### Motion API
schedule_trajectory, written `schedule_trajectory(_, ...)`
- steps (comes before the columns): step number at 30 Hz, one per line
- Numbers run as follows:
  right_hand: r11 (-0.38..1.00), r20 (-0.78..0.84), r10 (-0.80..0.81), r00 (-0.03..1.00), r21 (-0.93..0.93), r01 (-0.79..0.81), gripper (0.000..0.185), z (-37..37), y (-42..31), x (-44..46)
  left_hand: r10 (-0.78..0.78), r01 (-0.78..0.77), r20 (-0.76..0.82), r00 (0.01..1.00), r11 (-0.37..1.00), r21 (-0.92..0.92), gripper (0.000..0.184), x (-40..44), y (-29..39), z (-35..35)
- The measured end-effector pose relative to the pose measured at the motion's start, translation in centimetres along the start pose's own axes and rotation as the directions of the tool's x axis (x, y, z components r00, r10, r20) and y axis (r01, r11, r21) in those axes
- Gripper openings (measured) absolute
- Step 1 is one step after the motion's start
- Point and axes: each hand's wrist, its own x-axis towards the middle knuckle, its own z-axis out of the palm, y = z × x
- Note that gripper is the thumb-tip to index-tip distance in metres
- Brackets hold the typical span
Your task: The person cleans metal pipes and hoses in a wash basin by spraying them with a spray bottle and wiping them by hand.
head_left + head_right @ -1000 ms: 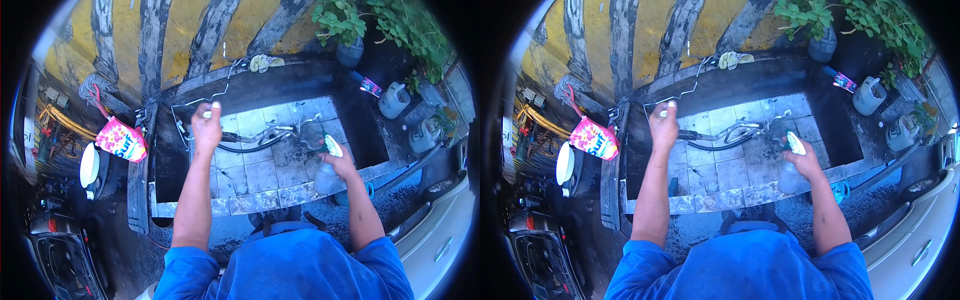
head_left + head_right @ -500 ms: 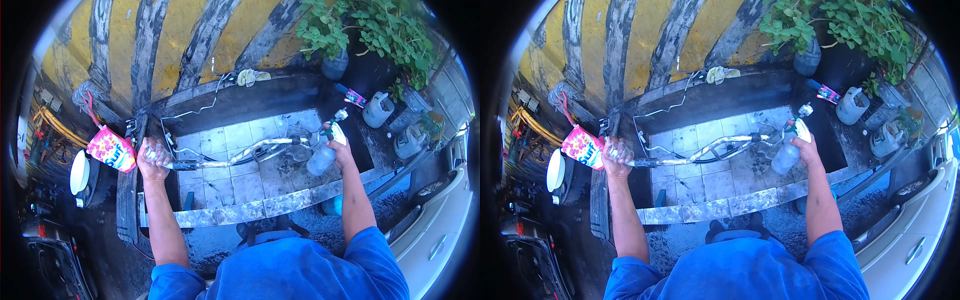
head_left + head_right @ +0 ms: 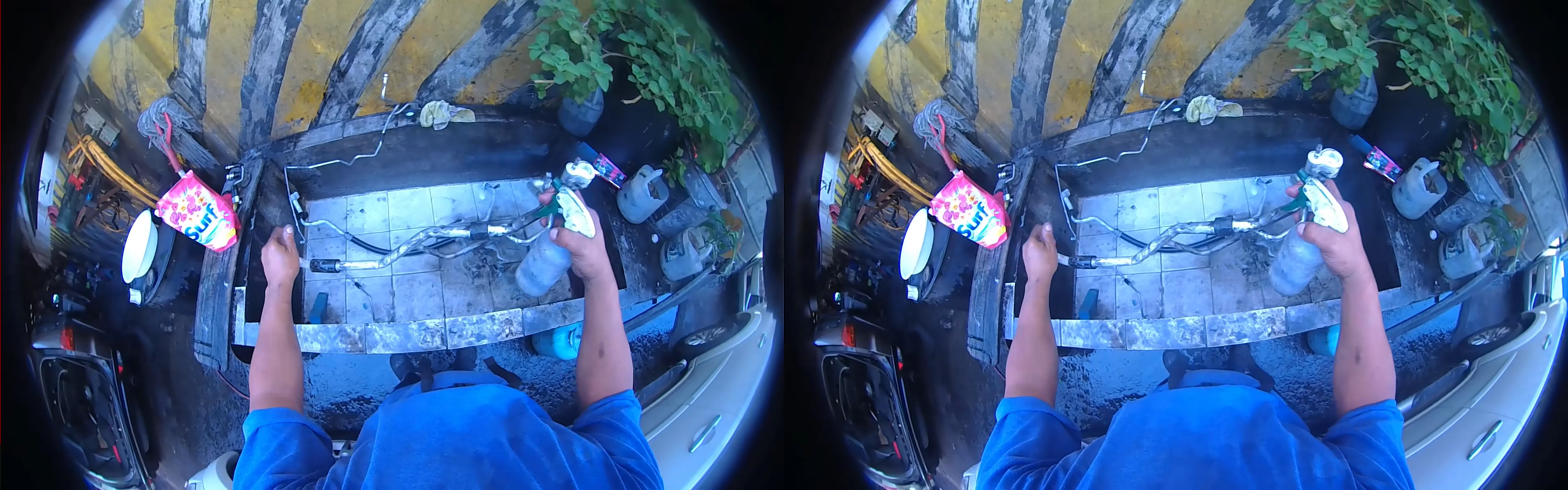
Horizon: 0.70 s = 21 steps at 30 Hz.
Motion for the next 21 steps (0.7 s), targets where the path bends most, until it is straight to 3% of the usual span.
schedule_trajectory(3,0.992,0.044,-0.020,0.999,-0.123,0.025,0.064,0.3,-2.8,0.5,0.077,-0.161,0.351,0.933,0.963,0.217,0.049,0.2,1.1,-1.1)
schedule_trajectory(5,0.982,0.054,-0.033,0.998,-0.186,0.043,0.069,0.9,-4.4,1.0,-0.010,-0.214,0.556,0.831,0.917,0.337,0.063,0.9,2.4,-1.5)
schedule_trajectory(8,0.951,0.125,-0.132,0.983,-0.264,0.161,0.060,1.7,-6.2,1.8,-0.086,-0.222,0.674,0.733,0.907,0.357,0.070,1.3,4.4,-0.9)
schedule_trajectory(9,0.938,0.151,-0.122,0.981,-0.306,0.164,0.058,2.3,-6.9,2.0,-0.050,-0.175,0.722,0.690,0.956,0.234,0.076,1.4,5.0,0.0)
schedule_trajectory(10,0.936,0.182,-0.212,0.960,-0.243,0.253,0.056,3.1,-6.6,2.3,0.106,-0.178,0.693,0.713,0.983,0.033,0.068,0.8,6.6,0.7)
schedule_trajectory(11,0.881,0.248,-0.257,0.934,-0.338,0.332,0.053,3.9,-7.2,2.8,0.255,-0.193,0.629,0.734,0.967,-0.167,0.062,0.1,9.0,1.7)
schedule_trajectory(12,0.809,0.315,-0.292,0.903,-0.423,0.409,0.049,4.8,-7.7,3.2,0.449,-0.245,0.512,0.732,0.875,-0.417,0.055,-0.5,11.7,2.5)
schedule_trajectory(14,0.741,0.357,-0.317,0.878,-0.484,0.465,0.037,6.3,-6.5,3.7,0.591,-0.261,0.313,0.743,0.687,-0.678,0.065,-2.1,19.4,0.9)
schedule_trajectory(15,0.731,0.360,-0.311,0.880,-0.501,0.463,0.037,7.2,-6.0,3.8,0.672,-0.292,0.149,0.725,0.496,-0.818,0.070,-2.9,22.0,0.6)
schedule_trajectory(17,0.711,0.362,-0.302,0.882,-0.531,0.461,0.039,8.8,-4.4,3.9,0.661,-0.183,-0.004,0.750,0.201,-0.962,0.070,-5.0,27.1,-0.5)
schedule_trajectory(21,0.694,0.337,-0.278,0.900,-0.577,0.430,0.051,9.5,-0.2,3.7,0.396,0.193,0.182,0.900,0.012,-0.981,0.037,-5.7,29.0,3.7)
